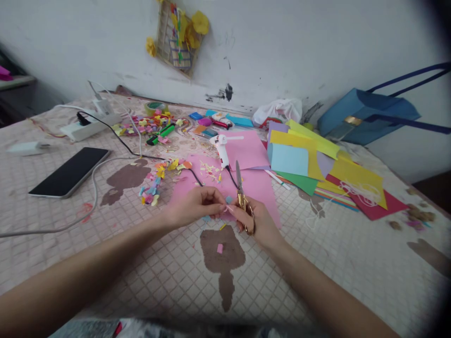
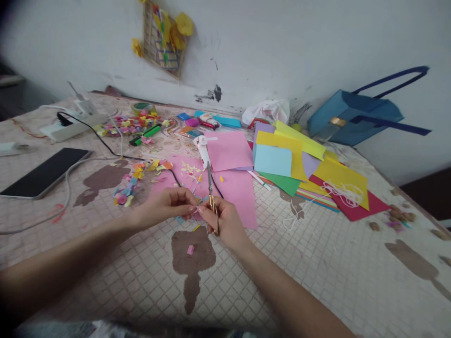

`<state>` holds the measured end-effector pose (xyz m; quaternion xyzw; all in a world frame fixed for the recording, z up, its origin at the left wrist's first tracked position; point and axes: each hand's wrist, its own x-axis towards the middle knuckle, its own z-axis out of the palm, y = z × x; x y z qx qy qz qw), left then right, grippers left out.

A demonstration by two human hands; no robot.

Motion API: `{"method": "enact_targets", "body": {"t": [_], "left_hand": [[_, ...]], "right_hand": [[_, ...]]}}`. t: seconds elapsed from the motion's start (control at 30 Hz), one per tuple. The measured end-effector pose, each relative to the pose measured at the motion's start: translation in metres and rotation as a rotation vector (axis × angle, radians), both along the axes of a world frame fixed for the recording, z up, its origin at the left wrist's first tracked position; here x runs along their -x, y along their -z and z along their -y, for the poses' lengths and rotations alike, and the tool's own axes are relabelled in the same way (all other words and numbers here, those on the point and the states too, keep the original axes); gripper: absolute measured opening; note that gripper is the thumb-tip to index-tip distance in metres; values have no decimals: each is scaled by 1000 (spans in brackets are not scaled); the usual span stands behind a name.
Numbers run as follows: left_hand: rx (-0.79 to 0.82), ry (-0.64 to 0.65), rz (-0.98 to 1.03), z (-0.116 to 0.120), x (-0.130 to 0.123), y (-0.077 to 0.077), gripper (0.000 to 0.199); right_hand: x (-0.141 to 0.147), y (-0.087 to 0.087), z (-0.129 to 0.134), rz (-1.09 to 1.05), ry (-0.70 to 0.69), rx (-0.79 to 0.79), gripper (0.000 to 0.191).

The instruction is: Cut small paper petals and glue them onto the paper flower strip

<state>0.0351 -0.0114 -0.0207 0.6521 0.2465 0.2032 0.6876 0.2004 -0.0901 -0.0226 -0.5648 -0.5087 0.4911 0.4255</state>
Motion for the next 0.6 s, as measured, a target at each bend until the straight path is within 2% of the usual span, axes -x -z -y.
{"method": "enact_targets", "body": {"t": [0.1, 0.17, 0.27, 0.4, 0.5, 0.6], "left_hand": [[13, 37, 27, 2, -1, 2, 14], [25, 18, 25, 3, -1, 2, 15], [39, -27, -19, 4, -2, 0, 18], [79, -11, -92, 5, -3, -5, 17], [110, -21, -76, 5, -2, -5, 17], [131, -91, -24, 3, -1, -5, 16]], "right_hand": [[1, -1, 0, 47, -24, -8, 16], [1, -2, 1, 60, -22, -11, 16], [2, -3, 1, 80, 18, -24, 16], [3, -3, 1, 59, 42, -28, 17], [5, -3, 2, 11, 49, -13, 22], [7, -4, 3, -62, 44, 12, 32]]}}
